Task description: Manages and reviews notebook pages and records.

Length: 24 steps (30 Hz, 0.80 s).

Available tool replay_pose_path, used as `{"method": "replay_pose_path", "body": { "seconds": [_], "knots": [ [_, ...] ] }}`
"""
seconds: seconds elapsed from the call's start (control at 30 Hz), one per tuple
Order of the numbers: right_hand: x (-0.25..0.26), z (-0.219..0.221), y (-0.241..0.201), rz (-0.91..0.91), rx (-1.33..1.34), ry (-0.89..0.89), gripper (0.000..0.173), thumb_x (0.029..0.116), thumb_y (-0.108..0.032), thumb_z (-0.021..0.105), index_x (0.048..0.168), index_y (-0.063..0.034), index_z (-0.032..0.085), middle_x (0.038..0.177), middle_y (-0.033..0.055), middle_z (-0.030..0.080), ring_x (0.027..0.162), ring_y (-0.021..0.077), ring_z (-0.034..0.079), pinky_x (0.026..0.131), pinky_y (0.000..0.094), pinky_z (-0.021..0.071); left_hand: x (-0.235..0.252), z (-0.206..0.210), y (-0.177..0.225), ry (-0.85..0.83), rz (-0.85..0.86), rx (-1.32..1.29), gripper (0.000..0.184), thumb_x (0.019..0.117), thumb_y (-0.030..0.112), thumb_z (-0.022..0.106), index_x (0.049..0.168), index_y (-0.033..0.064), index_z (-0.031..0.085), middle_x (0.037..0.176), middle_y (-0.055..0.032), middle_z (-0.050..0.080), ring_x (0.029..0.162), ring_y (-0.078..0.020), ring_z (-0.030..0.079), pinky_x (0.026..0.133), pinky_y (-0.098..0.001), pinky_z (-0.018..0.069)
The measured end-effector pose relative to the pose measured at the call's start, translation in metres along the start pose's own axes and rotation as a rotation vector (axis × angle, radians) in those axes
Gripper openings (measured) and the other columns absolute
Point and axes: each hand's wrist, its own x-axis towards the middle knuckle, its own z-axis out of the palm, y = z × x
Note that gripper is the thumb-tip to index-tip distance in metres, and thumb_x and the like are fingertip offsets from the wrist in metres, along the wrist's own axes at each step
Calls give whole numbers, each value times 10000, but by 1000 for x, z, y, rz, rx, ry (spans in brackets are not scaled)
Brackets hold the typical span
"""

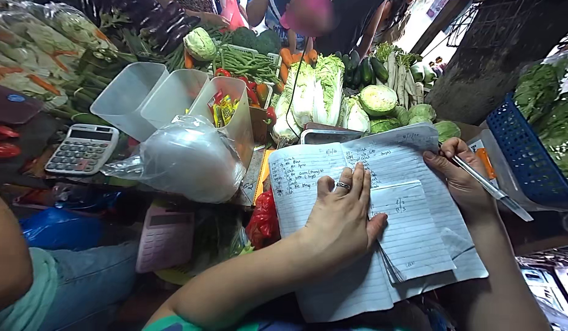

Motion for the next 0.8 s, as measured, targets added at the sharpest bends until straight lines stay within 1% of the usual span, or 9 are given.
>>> {"method": "replay_pose_path", "body": {
  "seconds": [0.2, 0.4, 0.53, 0.7, 0.73, 0.8],
  "knots": [
    [-1, 2, -1, -4, 2, 10, 271, 919, -5, 672, 865, -215, 509, 781, -114, 628, 678, -29, 613, 663, 140, 555, 1, -3, 0, -31, -3, -11, 739, 1073, 543, 209, 1597, 36, 327, 1662, -125, 322, 1486, -285, 367, 1083, -554, 288],
    [0, 1, 0, -18, 4, 7, 269, 913, -18, 686, 865, -220, 515, 782, -117, 635, 687, -32, 619, 670, 140, 558, 0, -2, -1, -25, -5, -16, 737, 1070, 541, 219, 1599, 39, 325, 1664, -121, 320, 1486, -283, 367, 1085, -550, 284],
    [0, -1, 1, -17, -2, -11, 257, 919, -34, 687, 878, -220, 514, 825, -114, 660, 722, -23, 638, 696, 155, 566, 0, 0, -1, 3, 1, 3, 734, 1072, 537, 223, 1585, 28, 353, 1651, -133, 344, 1477, -290, 383, 1072, -553, 301],
    [2, 2, 2, -19, -5, -9, 257, 920, -25, 680, 876, -217, 514, 823, -111, 658, 711, -24, 632, 685, 149, 561, -1, -1, -3, -4, 1, 2, 735, 1073, 541, 217, 1591, 36, 342, 1655, -129, 337, 1481, -288, 378, 1077, -555, 297],
    [2, 0, 3, -29, -16, -12, 258, 919, -34, 682, 874, -224, 515, 818, -120, 652, 712, -29, 626, 686, 145, 556, 0, 0, -3, -7, 5, -14, 735, 1071, 543, 224, 1595, 39, 336, 1658, -127, 331, 1485, -290, 372, 1082, -558, 295],
    [1, -8, 5, -78, -38, -19, 233, 904, -40, 662, 890, -230, 528, 817, -145, 638, 745, -37, 614, 720, 147, 536, 2, 3, 0, 2, 11, -88, 727, 1061, 533, 284, 1597, 43, 334, 1658, -126, 333, 1496, -299, 359, 1108, -575, 289]
  ]
}}
